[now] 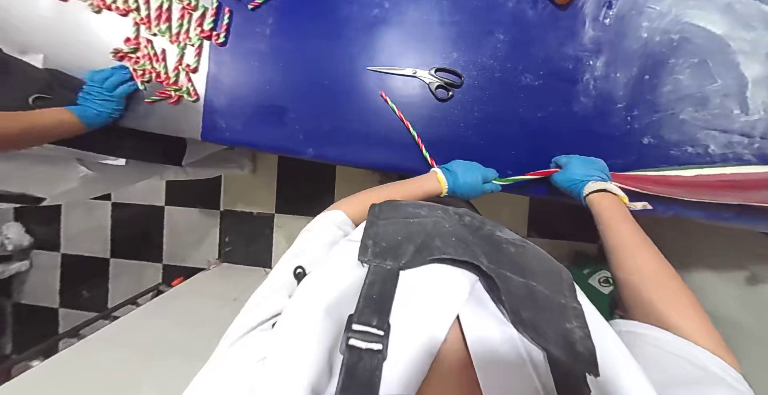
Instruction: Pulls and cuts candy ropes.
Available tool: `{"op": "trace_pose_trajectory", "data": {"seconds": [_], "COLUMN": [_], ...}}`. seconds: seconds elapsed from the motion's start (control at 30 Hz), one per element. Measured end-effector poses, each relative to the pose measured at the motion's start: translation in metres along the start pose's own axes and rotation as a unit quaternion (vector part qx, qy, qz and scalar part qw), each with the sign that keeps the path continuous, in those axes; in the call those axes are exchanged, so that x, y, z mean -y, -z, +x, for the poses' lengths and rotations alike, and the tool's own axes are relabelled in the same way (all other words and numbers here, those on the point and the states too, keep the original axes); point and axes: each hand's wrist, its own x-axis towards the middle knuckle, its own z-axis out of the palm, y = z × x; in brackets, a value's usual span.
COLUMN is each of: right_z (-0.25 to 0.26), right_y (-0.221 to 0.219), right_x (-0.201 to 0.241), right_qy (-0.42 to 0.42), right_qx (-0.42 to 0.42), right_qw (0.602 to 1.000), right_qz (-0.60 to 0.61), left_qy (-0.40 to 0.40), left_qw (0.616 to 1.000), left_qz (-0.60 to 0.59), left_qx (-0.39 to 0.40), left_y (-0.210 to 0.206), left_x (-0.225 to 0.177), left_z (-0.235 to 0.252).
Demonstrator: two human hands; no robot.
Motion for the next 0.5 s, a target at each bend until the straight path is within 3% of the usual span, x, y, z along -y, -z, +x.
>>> {"op": "trace_pose_trajectory", "data": {"seconds": [0.13, 0.27, 0.33, 0.4, 0.43, 0.5], "right_z": [0.000, 0.003, 0.004, 0.006, 0.005, 0.005], "right_y": [0.000, 0.001, 0.004, 0.003, 0.003, 0.004], "right_x": [0.007, 0.009, 0.010, 0.011, 0.011, 0.012], "right_qy": [-0.026, -0.037, -0.043, -0.049, -0.050, -0.048], "right_qx": [0.004, 0.019, 0.023, 0.026, 0.026, 0.017], "right_qw": [1.000, 0.999, 0.999, 0.998, 0.998, 0.999], "right_qz": [0.001, -0.008, -0.008, -0.007, -0.002, 0.013], "left_qy": [0.052, 0.257, 0.434, 0.573, 0.569, 0.459], "left_qw": [0.996, 0.950, 0.891, 0.790, 0.763, 0.786], "left_qz": [-0.073, -0.164, -0.093, 0.058, 0.118, 0.171], "left_qx": [-0.004, -0.060, -0.097, -0.209, -0.282, -0.376], "left_y": [0.039, 0.071, 0.075, 0.054, 0.035, -0.011], "left_x": [0.084, 0.184, 0.214, 0.213, 0.206, 0.194], "left_z": [-0.121, -0.249, -0.299, -0.319, -0.315, -0.284]}}
